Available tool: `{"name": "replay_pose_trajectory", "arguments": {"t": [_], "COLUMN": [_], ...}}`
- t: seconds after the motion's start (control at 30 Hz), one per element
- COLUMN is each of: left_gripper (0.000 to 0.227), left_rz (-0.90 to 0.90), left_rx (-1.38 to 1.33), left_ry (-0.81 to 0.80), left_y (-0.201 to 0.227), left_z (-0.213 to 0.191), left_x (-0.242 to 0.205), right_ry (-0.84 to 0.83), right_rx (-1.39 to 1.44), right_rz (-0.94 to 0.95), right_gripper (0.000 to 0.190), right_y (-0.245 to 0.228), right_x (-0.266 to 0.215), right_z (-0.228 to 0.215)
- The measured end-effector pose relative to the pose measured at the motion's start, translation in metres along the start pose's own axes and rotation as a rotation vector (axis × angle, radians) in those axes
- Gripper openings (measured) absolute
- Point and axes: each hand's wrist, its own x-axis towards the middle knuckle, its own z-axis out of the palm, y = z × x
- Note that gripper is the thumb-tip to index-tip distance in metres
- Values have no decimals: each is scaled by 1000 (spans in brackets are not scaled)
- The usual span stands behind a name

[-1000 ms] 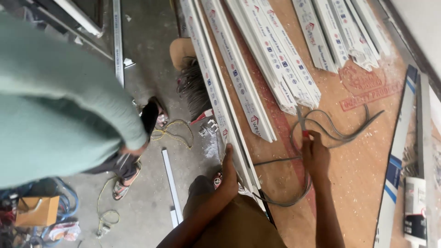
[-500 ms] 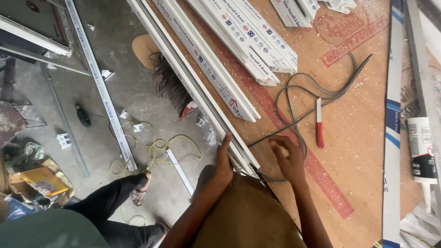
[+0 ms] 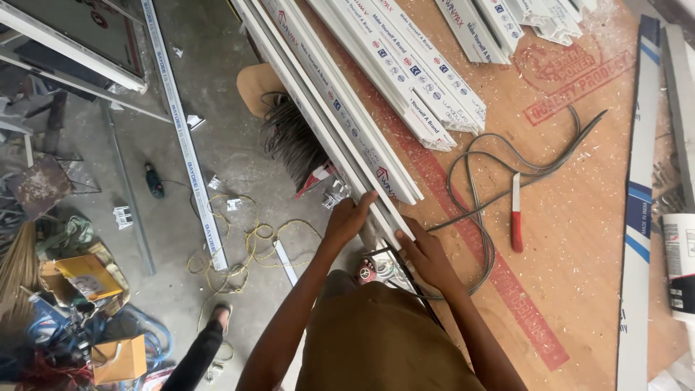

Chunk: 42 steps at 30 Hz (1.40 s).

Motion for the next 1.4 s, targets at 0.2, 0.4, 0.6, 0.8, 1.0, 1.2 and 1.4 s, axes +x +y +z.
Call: {"name": "replay_pose_trajectory", "arguments": {"t": [0.2,0.4,0.6,0.8,1.0,1.2,1.4], "left_gripper": [96,97,85,79,82,67,47], "left_rz": [20,38,76,129,246,189,93], "left_rx": [496,673,550,399,-10,-362,-303], "left_ry": [17,106,195,204,60,-3,124], "left_y": [10,-5,-19,-29,-43,-56,-13], "left_z": [-5,-8,-14,-12,-13,-16,-23], "left_x": [19,12,4,4,20,27,4], "right_ry": [233,324,336,254,250,240,202], "right_rx": [-228,-374,-419,-414,-376,-320,-304], "right_rz": [-22,-5,-155,-146,-98,-45,-20], "right_gripper": [41,33,32,31,29,30,29], "right_y": [4,-3,17,19,19,14,8], "right_x": [-4,-26,-31,-26,-29,-30,-28], "right_z": [-2,0,14,20,21,20,17]}}
